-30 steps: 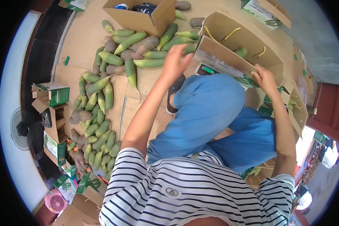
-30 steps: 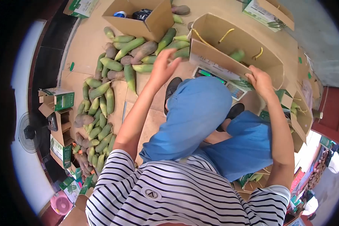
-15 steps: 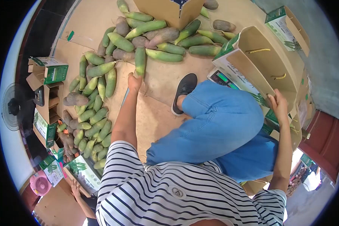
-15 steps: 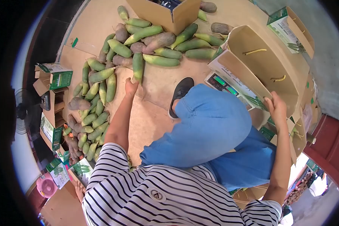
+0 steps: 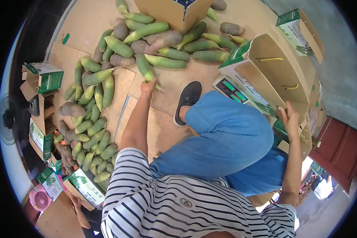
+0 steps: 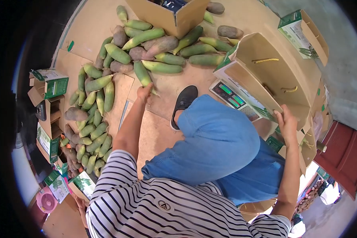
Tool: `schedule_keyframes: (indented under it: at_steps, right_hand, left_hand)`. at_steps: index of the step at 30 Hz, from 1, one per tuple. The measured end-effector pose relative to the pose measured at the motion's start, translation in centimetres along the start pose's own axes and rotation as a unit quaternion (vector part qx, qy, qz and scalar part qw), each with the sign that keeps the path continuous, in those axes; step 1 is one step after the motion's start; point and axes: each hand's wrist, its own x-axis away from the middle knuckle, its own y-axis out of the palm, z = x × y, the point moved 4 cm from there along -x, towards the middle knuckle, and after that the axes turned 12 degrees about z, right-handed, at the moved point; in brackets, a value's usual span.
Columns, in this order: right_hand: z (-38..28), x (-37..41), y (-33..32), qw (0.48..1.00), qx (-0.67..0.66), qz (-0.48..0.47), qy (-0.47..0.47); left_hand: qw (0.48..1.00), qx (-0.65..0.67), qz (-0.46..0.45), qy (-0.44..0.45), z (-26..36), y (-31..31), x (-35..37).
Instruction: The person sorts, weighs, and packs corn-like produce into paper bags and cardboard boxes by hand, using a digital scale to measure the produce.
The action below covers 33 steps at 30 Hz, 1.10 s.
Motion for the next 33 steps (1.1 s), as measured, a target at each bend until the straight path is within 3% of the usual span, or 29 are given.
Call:
schedule_keyframes:
  at_steps: [2, 7, 10, 12, 15, 19, 21, 24, 25, 28, 30, 33]
  right_hand:
    - [-0.1, 0.1, -0.2, 1.000, 0.003, -0.003, 0.006]
    - [0.1, 0.1, -0.1, 1.000, -0.009, -0.006, 0.010]
    - [-0.1, 0.3, -0.2, 0.999, -0.012, 0.010, -0.029]
    - [-0.5, 0.3, -0.5, 0.999, -0.013, 0.017, -0.039]
    - [-0.7, 0.5, -0.6, 0.998, -0.006, 0.032, -0.060]
    - [-0.7, 0.6, -0.5, 0.998, -0.011, 0.023, -0.053]
    - [-0.1, 0.5, -0.1, 0.998, -0.014, 0.016, -0.057]
    - [0.1, 0.5, 0.0, 0.998, -0.017, 0.020, -0.064]
    - [0.0, 0.6, 0.0, 0.997, -0.019, 0.023, -0.066]
    - [-0.6, 0.8, -0.2, 0.997, -0.026, 0.036, -0.057]
    - [0.1, 0.9, 0.4, 0.996, -0.025, 0.044, -0.078]
    - [0.4, 0.4, 0.6, 0.995, -0.044, 0.029, -0.079]
  left_hand:
    - [0.981, 0.151, -0.067, -0.102, 2.1, -0.5, 6.1]
    - [0.964, 0.204, -0.152, -0.073, 3.7, -2.5, 15.7]
    - [0.950, 0.218, -0.218, 0.046, 7.2, -3.3, 20.2]
    - [0.927, 0.195, -0.266, 0.180, 12.7, -4.3, 23.9]
    - [0.841, 0.237, -0.232, 0.428, 22.2, -4.5, 30.5]
    - [0.723, 0.162, -0.238, 0.628, 31.9, -2.2, 38.3]
    - [0.705, 0.137, -0.247, 0.651, 33.8, 0.8, 40.4]
    - [0.738, 0.105, -0.249, 0.618, 33.5, 1.9, 41.8]
    - [0.728, 0.141, -0.222, 0.633, 33.0, 1.5, 41.3]
    - [0.760, 0.177, -0.166, 0.603, 29.0, -0.3, 36.1]
    - [0.844, 0.127, -0.164, 0.495, 23.5, -1.2, 29.6]
    - [0.910, 0.014, -0.061, 0.409, 13.2, -5.2, 20.5]
